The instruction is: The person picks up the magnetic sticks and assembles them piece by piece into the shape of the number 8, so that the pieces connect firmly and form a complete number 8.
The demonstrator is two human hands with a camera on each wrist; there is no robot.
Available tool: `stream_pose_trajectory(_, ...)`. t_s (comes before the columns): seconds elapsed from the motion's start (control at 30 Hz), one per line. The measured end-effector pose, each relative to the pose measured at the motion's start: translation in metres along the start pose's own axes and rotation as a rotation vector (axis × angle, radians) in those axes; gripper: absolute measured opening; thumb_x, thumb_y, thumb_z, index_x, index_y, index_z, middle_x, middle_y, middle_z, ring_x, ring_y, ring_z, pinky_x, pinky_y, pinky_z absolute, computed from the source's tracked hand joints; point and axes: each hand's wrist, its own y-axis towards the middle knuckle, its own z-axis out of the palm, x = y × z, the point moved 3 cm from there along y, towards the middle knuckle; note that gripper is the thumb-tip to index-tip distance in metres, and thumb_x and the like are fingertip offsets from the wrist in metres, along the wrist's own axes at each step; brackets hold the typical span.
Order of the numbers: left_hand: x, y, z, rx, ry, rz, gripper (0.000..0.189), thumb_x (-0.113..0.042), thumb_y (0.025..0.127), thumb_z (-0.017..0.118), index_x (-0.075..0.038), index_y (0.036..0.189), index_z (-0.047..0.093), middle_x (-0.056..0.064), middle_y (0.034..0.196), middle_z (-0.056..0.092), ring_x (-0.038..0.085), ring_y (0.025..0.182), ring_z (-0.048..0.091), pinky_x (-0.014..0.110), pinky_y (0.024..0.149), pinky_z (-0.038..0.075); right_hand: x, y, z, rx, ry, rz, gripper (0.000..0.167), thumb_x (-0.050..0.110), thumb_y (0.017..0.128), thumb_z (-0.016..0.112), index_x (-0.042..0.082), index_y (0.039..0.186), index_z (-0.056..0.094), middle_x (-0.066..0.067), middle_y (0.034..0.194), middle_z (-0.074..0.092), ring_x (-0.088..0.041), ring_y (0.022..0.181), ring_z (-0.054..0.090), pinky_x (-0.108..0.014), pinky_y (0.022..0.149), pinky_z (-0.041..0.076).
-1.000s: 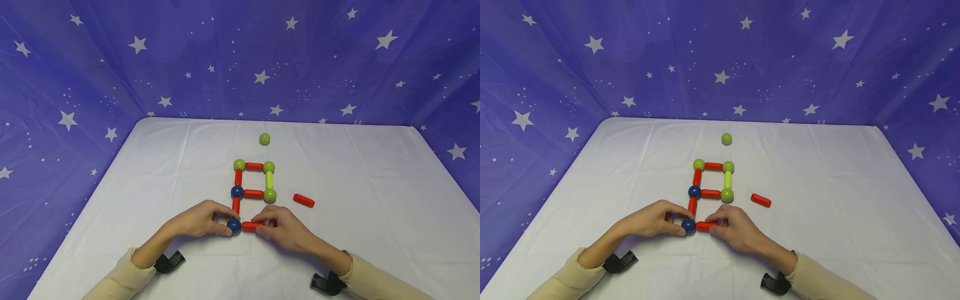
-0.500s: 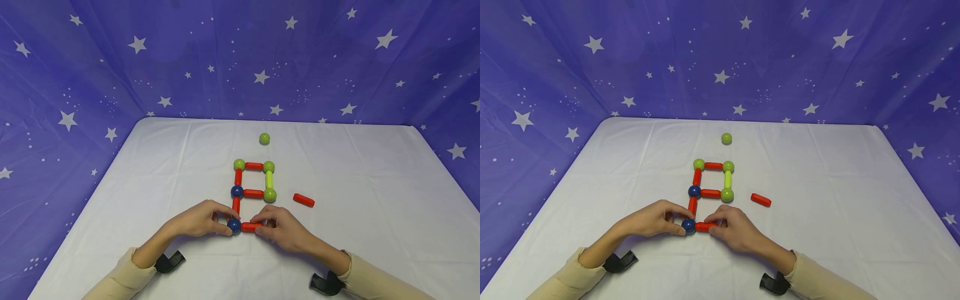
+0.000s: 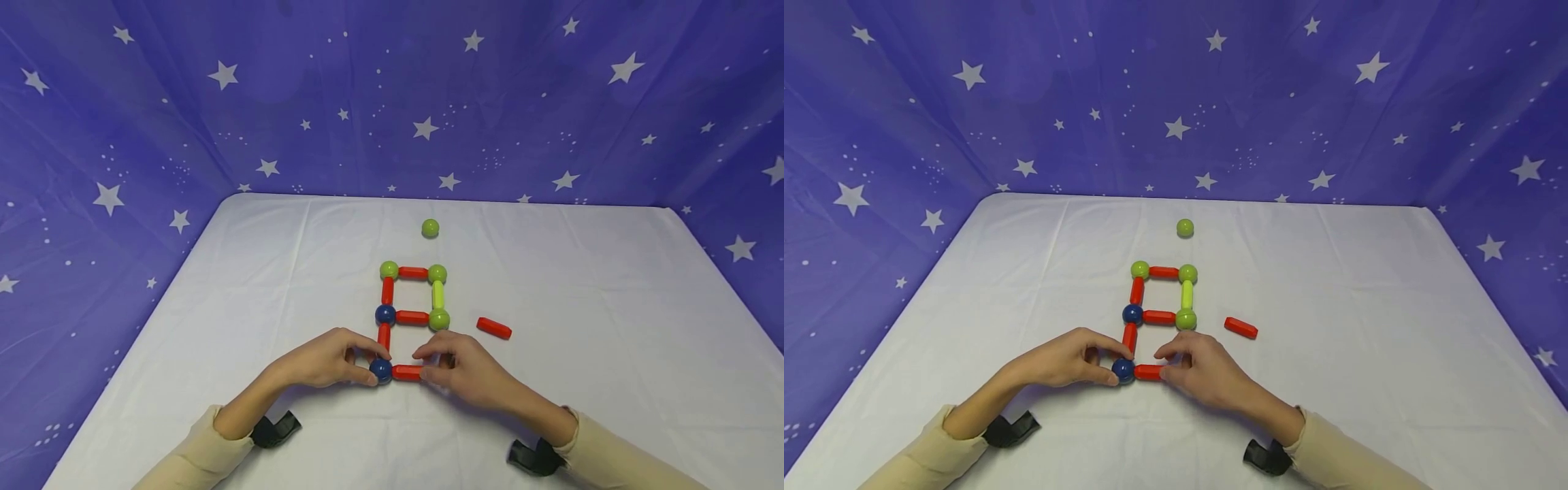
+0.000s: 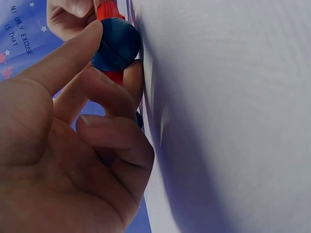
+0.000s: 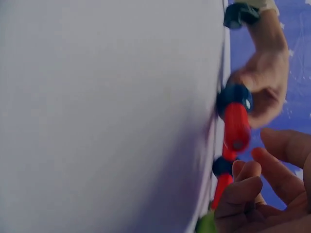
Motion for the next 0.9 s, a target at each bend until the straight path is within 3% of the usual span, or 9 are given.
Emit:
stream_pose_trajectory(0.3, 0.0, 0.0, 0.0, 0.002, 0.004, -0.006, 0.033, -0.022, 0.085, 0.08, -0.019, 0.116, 0.072, -0.007, 0.09, 0.063, 0.01, 0.053, 0.045, 0.023, 0.054, 0.036, -0.002, 0.012, -0.046, -0.158, -0.084, -0.069, 0.022, 0.009, 0.087, 0.074, 0.007, 0.109, 0.074, 0.002, 0.096, 0.066, -0.017, 0.075, 0.056, -0.03, 0.064, 0.048)
stream_pose_trajectory(0.5, 0.0, -0.001, 0.0, -0.001, 0.012, -0.004, 0.033, -0.022, 0.085, 0.08, -0.019, 0.117, 0.072, -0.006, 0.09, 0.062, 0.01, 0.054, 0.046, 0.023, 0.055, 0.036, -0.005, 0.027, -0.078, -0.27, -0.122, -0.049, 0.026, 0.011, 0.087, 0.075, 0.006, 0.112, 0.074, -0.006, 0.101, 0.069, -0.02, 0.075, 0.058, -0.031, 0.063, 0.046)
stream_pose_trajectory(0.9, -0.001, -0.001, 0.0, 0.006, 0.002, -0.013, 0.034, -0.022, 0.085, 0.079, -0.019, 0.118, 0.071, -0.006, 0.088, 0.062, 0.009, 0.054, 0.045, 0.023, 0.055, 0.036, -0.02, 0.079, -0.107, -0.337, -0.1, 0.026, 0.03, 0.014, 0.09, 0.073, 0.003, 0.118, 0.07, -0.011, 0.102, 0.068, -0.026, 0.079, 0.056, -0.036, 0.07, 0.045)
